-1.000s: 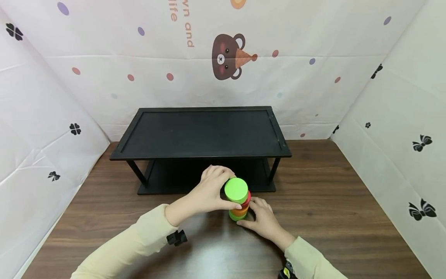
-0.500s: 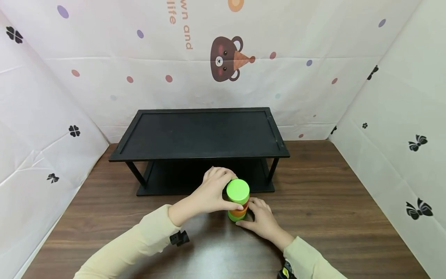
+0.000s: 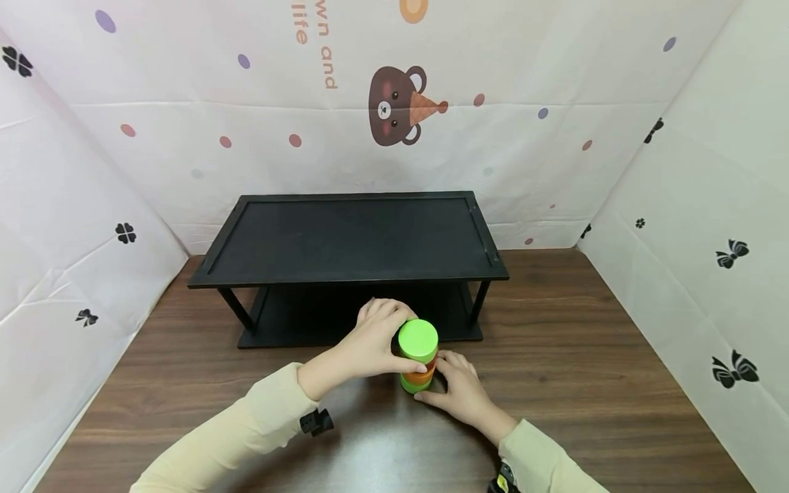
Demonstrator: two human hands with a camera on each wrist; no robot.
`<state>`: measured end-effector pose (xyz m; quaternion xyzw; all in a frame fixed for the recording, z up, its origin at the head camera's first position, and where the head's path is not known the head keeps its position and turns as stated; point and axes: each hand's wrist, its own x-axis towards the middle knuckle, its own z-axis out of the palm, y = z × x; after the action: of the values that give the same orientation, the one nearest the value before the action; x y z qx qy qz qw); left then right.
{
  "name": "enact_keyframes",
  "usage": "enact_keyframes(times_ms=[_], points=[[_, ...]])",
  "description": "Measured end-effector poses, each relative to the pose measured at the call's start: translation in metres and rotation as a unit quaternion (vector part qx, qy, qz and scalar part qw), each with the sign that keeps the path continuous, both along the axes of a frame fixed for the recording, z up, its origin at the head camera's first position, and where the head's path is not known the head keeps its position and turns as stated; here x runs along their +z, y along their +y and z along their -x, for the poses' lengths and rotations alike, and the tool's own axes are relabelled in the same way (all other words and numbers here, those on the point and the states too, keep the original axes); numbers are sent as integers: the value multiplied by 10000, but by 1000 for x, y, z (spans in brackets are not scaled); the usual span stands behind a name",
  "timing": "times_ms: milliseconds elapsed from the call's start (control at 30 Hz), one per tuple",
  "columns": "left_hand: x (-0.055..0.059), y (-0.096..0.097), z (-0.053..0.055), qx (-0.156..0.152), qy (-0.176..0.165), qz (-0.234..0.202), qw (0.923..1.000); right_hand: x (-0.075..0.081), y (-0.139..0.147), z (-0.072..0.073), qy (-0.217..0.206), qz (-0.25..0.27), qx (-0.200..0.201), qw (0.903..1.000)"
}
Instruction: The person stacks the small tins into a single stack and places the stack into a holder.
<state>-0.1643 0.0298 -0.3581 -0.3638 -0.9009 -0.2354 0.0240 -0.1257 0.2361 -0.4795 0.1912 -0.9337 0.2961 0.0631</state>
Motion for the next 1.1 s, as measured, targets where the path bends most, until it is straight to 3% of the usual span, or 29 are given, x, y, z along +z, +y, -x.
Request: enact_keyframes(times_ms=[733, 1100], points=[[-9, -5, 2, 76, -392, -107, 9991, 1, -2, -1, 119, 33, 18, 9999], [-27, -18, -1, 97, -673, -47, 9977, 1, -2, 0, 67, 3, -9, 10000]])
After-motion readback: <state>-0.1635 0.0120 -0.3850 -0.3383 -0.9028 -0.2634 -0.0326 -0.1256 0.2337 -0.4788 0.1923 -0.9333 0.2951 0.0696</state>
